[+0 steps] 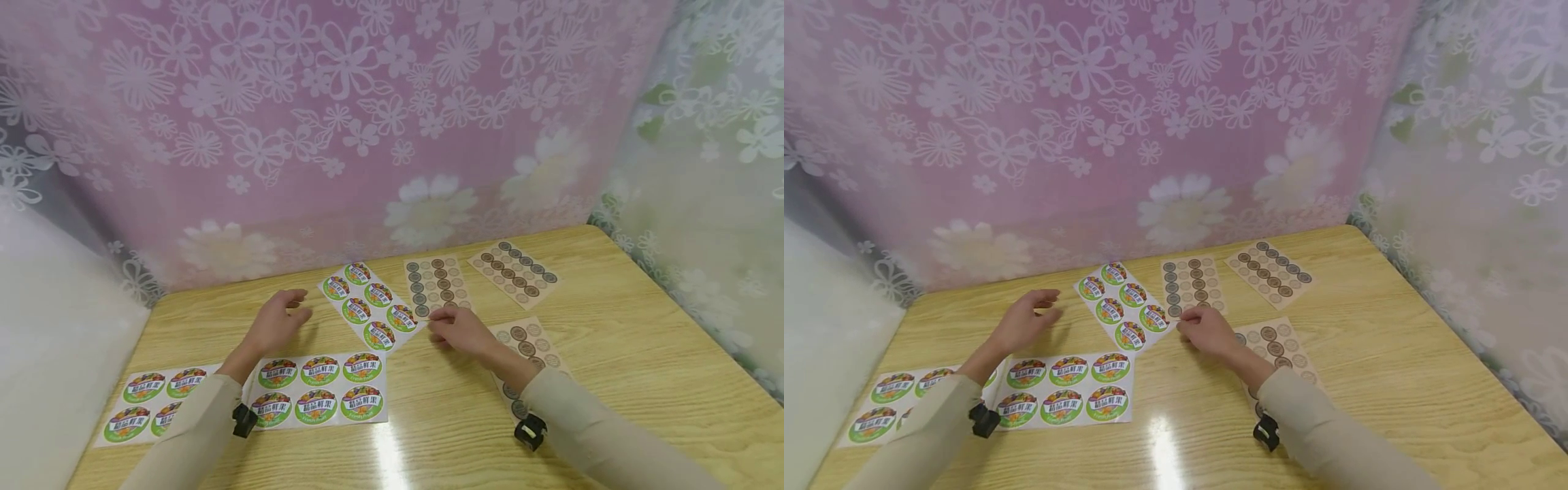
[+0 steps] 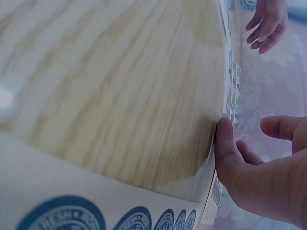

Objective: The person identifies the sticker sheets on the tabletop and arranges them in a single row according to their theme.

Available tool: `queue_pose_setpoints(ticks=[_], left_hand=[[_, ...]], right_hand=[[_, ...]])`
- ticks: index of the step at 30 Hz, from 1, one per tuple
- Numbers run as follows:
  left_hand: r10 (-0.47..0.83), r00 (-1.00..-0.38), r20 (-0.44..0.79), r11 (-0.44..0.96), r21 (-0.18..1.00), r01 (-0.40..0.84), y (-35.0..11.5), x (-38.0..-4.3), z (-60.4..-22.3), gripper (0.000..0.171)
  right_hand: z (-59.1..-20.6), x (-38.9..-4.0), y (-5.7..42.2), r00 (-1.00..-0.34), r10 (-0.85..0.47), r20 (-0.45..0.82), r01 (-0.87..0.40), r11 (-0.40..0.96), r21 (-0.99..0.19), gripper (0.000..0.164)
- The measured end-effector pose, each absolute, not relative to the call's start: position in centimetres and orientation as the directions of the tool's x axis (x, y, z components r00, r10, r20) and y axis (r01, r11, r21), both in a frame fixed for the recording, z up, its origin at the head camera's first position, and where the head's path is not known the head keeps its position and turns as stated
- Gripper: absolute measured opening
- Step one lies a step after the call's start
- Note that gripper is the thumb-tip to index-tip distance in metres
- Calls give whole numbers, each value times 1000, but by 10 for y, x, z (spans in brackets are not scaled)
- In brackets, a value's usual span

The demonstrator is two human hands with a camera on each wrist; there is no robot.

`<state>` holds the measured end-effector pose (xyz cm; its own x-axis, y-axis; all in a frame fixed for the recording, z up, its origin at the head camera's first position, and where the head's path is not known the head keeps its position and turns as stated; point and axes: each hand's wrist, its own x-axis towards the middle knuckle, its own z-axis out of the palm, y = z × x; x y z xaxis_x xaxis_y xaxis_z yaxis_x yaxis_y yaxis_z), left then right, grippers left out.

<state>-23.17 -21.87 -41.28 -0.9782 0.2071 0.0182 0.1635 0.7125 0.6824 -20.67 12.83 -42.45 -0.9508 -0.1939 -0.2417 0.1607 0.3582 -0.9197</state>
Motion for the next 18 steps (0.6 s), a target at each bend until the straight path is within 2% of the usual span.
queue_pose_setpoints(ticks=[7,13,18], left_hand=[[199,-980,-10,697,705,135,-213,-261,-421,51],[186,-982,-30,689,716,109,-206,-279,-426,51],[181,-983,-24,737,665,120,-197,-293,-429,51]], right_hand=[[-423,-210,133,-938,-184,-294,235,286,-929,37],[-418,-207,136,-916,-262,-305,266,171,-948,43],[-416,-206,139,-893,-315,-320,308,89,-947,47]])
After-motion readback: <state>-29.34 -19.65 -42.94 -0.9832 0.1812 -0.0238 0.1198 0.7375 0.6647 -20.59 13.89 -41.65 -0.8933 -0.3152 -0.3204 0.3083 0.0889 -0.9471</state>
